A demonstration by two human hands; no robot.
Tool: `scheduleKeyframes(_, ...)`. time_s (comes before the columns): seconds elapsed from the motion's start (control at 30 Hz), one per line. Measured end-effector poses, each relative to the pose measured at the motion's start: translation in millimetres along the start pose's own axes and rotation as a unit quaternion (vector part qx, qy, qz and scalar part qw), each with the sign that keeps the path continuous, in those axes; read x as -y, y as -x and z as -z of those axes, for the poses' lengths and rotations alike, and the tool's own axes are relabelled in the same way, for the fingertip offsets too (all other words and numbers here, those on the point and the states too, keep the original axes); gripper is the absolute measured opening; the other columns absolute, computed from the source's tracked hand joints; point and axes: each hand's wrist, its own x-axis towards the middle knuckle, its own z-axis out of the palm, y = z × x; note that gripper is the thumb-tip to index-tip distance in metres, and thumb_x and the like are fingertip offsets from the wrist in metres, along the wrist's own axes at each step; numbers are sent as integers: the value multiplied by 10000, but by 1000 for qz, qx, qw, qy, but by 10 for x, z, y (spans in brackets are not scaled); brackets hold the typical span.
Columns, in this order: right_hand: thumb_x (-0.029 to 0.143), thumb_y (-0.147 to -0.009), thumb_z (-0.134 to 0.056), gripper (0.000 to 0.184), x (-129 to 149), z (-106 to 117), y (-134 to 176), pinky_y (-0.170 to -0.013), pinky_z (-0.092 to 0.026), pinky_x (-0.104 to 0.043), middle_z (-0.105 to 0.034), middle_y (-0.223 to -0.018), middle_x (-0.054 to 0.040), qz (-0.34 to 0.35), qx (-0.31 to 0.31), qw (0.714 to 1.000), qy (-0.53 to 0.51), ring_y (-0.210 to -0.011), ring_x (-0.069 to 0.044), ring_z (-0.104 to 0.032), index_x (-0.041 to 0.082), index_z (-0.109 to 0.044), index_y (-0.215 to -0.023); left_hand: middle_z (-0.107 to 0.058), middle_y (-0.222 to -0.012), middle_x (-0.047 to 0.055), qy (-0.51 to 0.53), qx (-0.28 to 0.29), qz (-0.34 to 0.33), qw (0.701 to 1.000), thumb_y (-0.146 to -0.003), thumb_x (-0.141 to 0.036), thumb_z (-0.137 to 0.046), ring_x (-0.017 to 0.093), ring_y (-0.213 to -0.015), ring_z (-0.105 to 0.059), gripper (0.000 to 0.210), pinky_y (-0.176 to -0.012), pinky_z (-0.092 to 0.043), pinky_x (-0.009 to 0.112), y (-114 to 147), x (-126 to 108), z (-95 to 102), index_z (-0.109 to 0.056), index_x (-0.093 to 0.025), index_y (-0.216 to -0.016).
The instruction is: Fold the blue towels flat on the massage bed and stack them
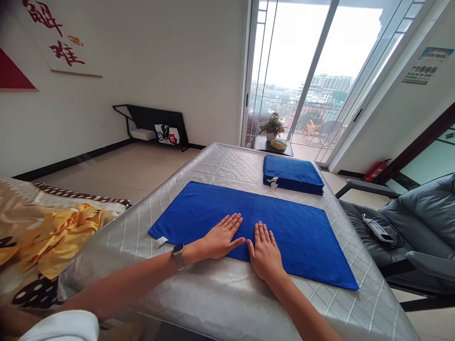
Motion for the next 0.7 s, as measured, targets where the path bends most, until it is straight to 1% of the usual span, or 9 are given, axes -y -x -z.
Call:
scheduleKeyframes(0.1, 568, -1021, -166, 761, -281, -32, 128, -1257, -164, -433, -214, -1662, -108, -25, -1, 1000, 2, -1538, -215, -169, 83, -254, -1600, -191, -1661, 77, -24, -4, 42, 999, -1011, -676, -208, 223, -1546, -145, 773, -1270, -123, 409, 272, 294, 90, -179, -198, -1619)
scheduleKeyframes(0.17, 583, -1007, -144, 782, -554, -81, 249, -1260, -152, -430, -226, -1664, -103, -48, -9, 999, 7, -1539, -208, -167, 86, -260, -1600, -198, -1662, 57, -48, -6, 94, 994, -1007, -677, -232, 234, -1543, -160, 763, -1269, -139, 423, 526, 545, 150, -185, -221, -1617)
scheduleKeyframes(0.23, 590, -988, -120, 810, -893, -152, 402, -1262, -146, -433, -244, -1663, -105, -81, -23, 996, 12, -1540, -212, -169, 78, -278, -1595, -207, -1661, 54, -76, -17, 154, 985, -1005, -674, -244, 246, -1539, -179, 756, -1265, -160, 449, 820, 832, 209, -201, -230, -1614)
scheduleKeyframes(0.33, 617, -945, -87, 873, -1465, -274, 679, -1257, -157, -464, -274, -1655, -126, -138, -50, 989, 22, -1540, -238, -177, 62, -292, -1588, -244, -1651, 86, -113, -33, 229, 966, -998, -676, -233, 267, -1528, -226, 784, -1250, -204, 484, 1241, 1250, 291, -224, -186, -1610)
scheduleKeyframes(0.4, 638, -915, -82, 921, -1811, -341, 863, -1246, -183, -495, -281, -1648, -163, -166, -62, 984, 28, -1540, -269, -181, 37, -315, -1573, -259, -1644, 115, -124, -37, 263, 956, -991, -684, -215, 278, -1522, -243, 819, -1237, -238, 489, 1441, 1449, 335, -239, -142, -1604)
scheduleKeyframes(0.47, 646, -891, -83, 949, -2065, -387, 1010, -1234, -207, -519, -295, -1636, -197, -173, -70, 982, 31, -1536, -294, -195, 18, -350, -1551, -261, -1641, 133, -126, -37, 277, 952, -983, -694, -209, 284, -1521, -246, 849, -1228, -260, 486, 1547, 1552, 366, -249, -111, -1599)
scheduleKeyframes(0.53, 648, -874, -98, 950, -2202, -414, 1102, -1222, -228, -536, -318, -1624, -210, -174, -74, 981, 34, -1531, -310, -211, 26, -374, -1538, -254, -1641, 144, -124, -36, 279, 952, -977, -704, -210, 288, -1521, -245, 870, -1227, -263, 481, 1571, 1574, 380, -250, -93, -1596)
scheduleKeyframes(0.6, 634, -870, -111, 932, -2240, -430, 1143, -1212, -241, -550, -334, -1616, -213, -177, -81, 980, 39, -1526, -321, -222, 35, -399, -1524, -250, -1642, 152, -123, -35, 280, 951, -975, -708, -209, 290, -1521, -246, 880, -1228, -262, 475, 1551, 1554, 383, -253, -83, -1594)
scheduleKeyframes(0.7, 599, -866, -131, 892, -2228, -447, 1156, -1196, -254, -580, -341, -1608, -227, -172, -79, 981, 47, -1517, -353, -236, 35, -498, -1451, -257, -1638, 163, -122, -29, 282, 951, -979, -702, -201, 291, -1519, -252, 882, -1224, -272, 470, 1523, 1532, 386, -267, -64, -1586)
